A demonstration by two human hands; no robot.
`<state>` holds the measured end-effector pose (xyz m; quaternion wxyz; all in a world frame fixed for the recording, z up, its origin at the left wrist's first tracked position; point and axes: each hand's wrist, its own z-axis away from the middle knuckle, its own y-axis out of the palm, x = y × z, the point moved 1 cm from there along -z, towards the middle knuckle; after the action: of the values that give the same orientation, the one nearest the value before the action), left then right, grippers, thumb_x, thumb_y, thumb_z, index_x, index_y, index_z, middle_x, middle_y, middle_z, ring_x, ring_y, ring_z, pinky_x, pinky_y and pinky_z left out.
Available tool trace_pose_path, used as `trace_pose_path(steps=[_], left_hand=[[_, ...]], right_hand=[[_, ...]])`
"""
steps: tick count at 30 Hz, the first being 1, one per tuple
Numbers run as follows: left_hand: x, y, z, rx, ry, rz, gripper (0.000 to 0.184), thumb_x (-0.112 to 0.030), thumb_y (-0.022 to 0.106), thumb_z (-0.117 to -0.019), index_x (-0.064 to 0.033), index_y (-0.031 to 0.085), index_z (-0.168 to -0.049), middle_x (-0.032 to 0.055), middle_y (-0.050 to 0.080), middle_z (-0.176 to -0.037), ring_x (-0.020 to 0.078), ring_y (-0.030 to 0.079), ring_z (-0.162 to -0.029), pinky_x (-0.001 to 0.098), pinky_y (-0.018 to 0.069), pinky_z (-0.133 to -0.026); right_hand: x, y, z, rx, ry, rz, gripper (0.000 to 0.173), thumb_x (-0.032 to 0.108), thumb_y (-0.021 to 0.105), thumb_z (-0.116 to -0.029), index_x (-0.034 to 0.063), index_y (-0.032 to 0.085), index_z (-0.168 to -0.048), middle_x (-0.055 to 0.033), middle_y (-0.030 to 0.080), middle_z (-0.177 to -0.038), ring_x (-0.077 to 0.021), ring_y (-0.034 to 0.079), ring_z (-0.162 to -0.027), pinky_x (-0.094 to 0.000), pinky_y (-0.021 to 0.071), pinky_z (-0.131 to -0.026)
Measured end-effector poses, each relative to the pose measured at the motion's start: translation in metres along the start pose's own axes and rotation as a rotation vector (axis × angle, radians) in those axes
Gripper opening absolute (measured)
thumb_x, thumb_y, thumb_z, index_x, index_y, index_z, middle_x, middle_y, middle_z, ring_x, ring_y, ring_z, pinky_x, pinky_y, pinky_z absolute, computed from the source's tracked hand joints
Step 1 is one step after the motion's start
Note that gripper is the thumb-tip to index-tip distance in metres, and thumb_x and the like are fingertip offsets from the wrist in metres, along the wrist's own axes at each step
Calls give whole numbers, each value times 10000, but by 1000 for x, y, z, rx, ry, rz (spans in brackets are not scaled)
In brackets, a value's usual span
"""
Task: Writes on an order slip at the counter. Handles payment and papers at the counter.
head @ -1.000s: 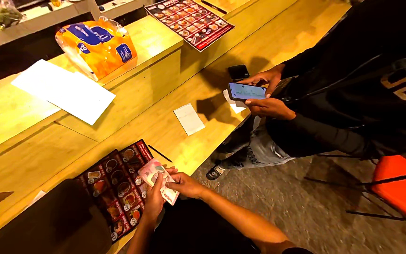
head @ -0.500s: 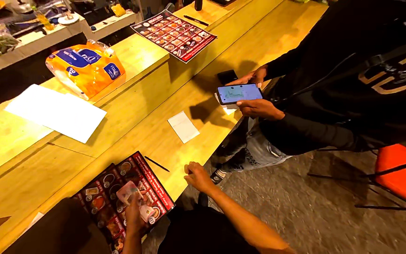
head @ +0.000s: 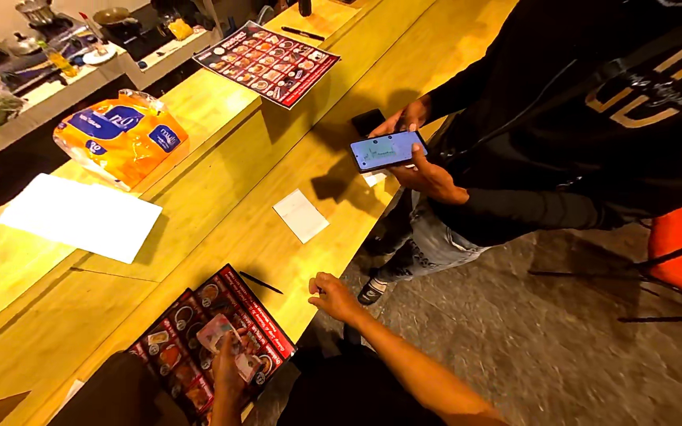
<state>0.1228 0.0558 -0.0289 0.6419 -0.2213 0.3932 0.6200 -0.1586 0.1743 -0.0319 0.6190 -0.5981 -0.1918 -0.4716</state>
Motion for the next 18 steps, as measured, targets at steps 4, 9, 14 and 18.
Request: trace_pose_path(steps=[4,9,14,18], left_hand=[[0,2,0,3,-5,-5,488,-295,254,-1133,21,620,-1071,26,602,-636,117,574,-503,274,539,-503],[-1,4,2,-18,13,-62,457,-278,276,-1129,16,622,-1080,27,615,-662,110,578,-523,269,534,-512],[-1,7,4,14,9,-55,473,-286,250,-1129,0,621,-1064,9,606,-637,97,568,-503,256,526,-500],[-1,7,7,3,1,-53,486,-298,250,-1129,-8,633,-1055,3,609,-629,89,567,-494,247,520,-489]], right_hand=[[-2,-1,1,-8,-11,-14,243,240,736,-922,35,701,-1048,-156,632,-1034,-311,611,-1013,-481,490,-959],[-5,0,0,-13,-40,-13,242,245,734,-923,35,703,-1040,-158,639,-1033,-321,614,-1028,-495,489,-969],[-3,-4,2,4,-36,-20,240,234,736,-928,27,703,-1044,-168,639,-1048,-331,615,-1036,-504,488,-971],[0,-5,4,14,-30,-16,231,235,729,-933,34,702,-1043,-165,637,-1054,-334,610,-1050,-500,483,-979]])
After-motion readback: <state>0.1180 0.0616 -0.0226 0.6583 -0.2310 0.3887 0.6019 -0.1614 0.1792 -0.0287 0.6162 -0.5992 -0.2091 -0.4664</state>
